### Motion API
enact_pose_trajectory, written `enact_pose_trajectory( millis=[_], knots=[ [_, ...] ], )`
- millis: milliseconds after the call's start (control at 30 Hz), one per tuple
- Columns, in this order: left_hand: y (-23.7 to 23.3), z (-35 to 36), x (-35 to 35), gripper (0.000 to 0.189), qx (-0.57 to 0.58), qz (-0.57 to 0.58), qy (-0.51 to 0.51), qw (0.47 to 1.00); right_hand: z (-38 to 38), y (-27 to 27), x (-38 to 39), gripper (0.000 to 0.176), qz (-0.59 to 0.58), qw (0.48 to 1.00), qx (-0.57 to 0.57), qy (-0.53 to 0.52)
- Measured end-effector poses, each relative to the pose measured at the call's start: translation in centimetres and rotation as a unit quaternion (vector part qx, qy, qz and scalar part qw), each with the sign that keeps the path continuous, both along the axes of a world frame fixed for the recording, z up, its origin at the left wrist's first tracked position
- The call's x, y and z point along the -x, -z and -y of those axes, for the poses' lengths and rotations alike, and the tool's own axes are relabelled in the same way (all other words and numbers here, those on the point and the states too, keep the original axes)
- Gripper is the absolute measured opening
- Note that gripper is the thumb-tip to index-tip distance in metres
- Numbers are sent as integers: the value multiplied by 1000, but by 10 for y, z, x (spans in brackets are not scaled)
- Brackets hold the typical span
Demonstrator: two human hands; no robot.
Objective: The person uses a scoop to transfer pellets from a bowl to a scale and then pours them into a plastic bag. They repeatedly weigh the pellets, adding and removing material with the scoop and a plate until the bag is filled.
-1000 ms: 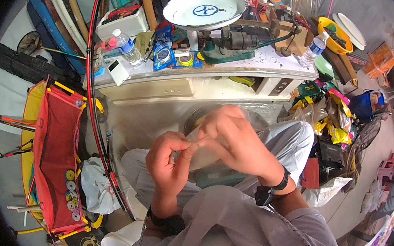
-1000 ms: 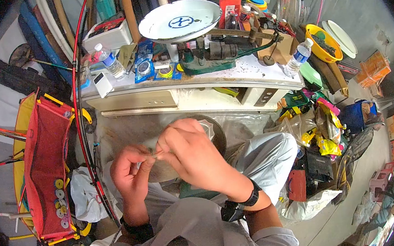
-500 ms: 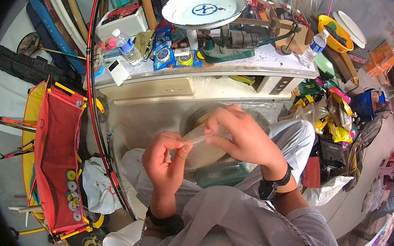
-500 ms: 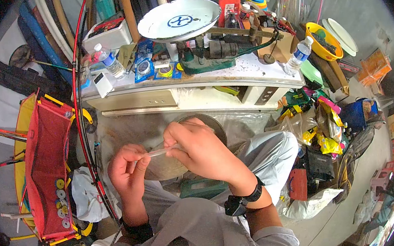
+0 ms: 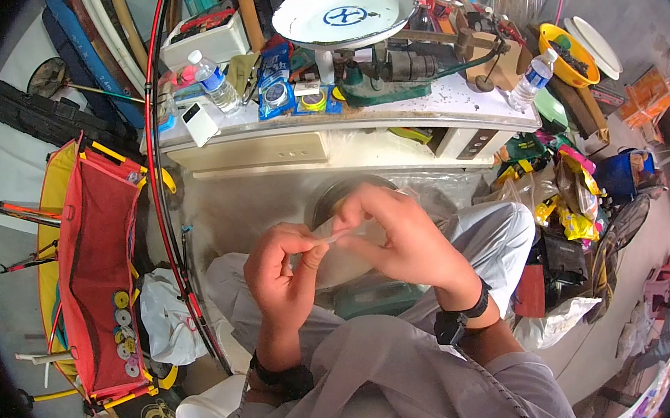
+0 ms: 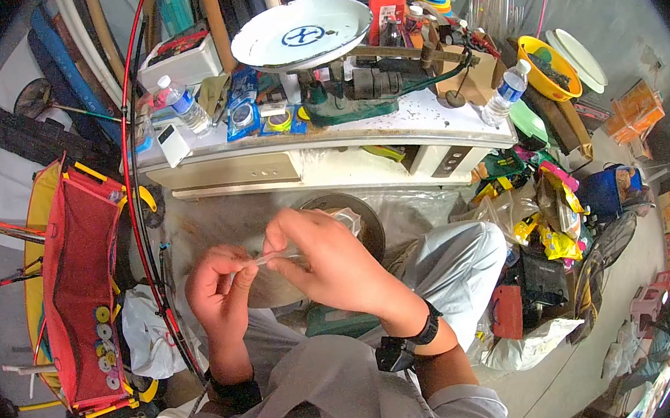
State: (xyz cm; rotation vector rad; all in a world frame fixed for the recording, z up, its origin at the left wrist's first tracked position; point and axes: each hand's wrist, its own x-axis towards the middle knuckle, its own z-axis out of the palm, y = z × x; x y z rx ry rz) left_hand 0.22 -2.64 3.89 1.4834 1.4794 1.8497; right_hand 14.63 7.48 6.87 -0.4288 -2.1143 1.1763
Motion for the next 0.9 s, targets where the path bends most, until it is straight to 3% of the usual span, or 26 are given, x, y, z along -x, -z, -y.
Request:
enact_pose_trajectory(
  millis=[433,533,600,833,900],
  knots=[
    [3,0,-1,13,12,-11,-18,1000,9,-1,2,22,17,999,16,30],
    [10,-4,-2,12,-1,-19,-37,999,13,4,5,19,-23,998,-11,50],
    [20,-7,-1,11,-23,-16,-45,999,16,4,6,17,-17,994,-87,63],
    [34,-14,-8,8,-35,20,-18,999,18,5,4,16,20,989,-100,110],
    [30,-14,-12,8,-46,17,-10,999,13,2,-2,19,42,987,-132,77]
  ],
)
